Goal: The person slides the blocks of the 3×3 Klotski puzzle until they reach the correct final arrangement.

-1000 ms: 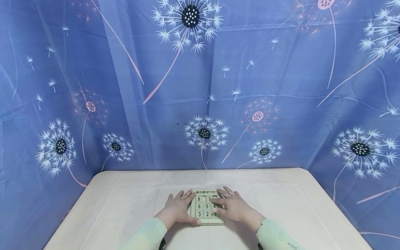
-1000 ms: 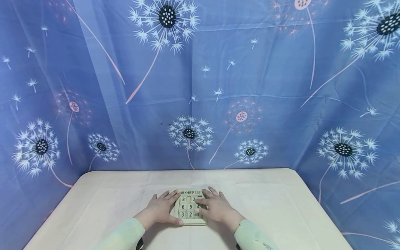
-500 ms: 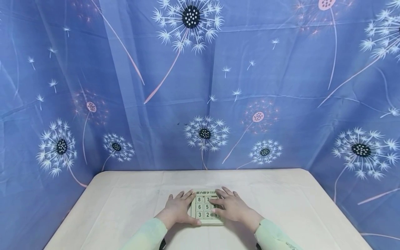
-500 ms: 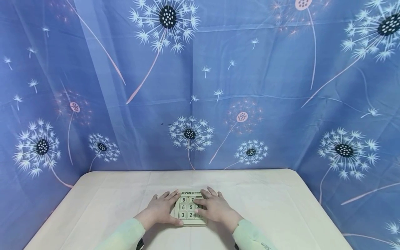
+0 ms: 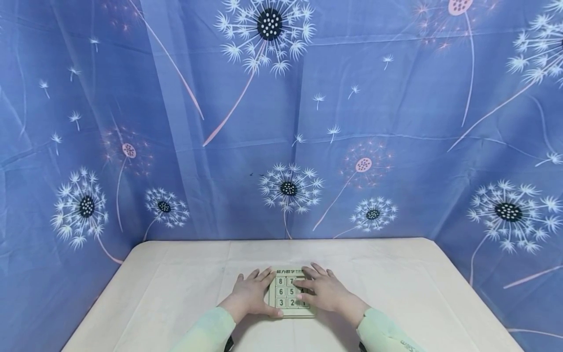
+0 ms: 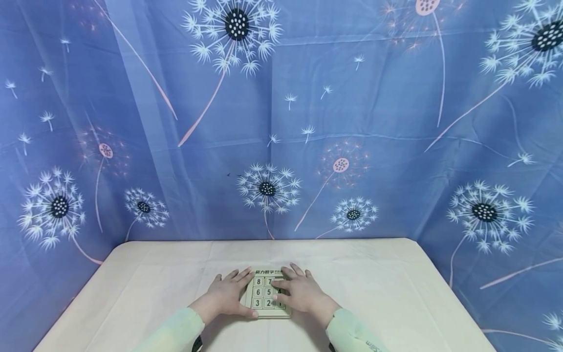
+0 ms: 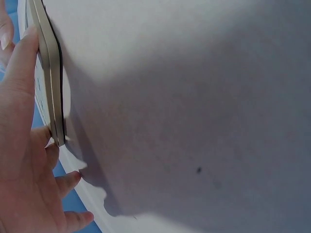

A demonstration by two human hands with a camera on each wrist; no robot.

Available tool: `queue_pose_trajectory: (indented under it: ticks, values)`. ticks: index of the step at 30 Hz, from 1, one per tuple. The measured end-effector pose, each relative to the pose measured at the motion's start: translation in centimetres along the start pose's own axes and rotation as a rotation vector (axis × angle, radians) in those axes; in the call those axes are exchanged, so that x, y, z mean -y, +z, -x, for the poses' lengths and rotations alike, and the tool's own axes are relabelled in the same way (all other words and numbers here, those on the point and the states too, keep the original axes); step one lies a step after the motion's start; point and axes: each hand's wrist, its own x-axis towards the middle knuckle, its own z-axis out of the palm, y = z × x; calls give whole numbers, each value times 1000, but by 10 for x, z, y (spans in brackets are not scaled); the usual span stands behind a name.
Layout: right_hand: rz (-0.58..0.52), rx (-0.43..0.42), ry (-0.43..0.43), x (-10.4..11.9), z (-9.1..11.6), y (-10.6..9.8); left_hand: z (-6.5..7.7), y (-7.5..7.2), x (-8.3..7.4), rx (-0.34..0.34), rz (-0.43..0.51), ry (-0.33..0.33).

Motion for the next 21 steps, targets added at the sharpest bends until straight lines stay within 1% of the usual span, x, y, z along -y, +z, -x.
queue_pose_trajectory:
  ticks: [7,21]
  values:
    - [0,10,15,2,-2,0,-1,0,0,14,-3,-10]
    - [13,9,4,3,-2,1,1,-1,-1,10,4,-11]
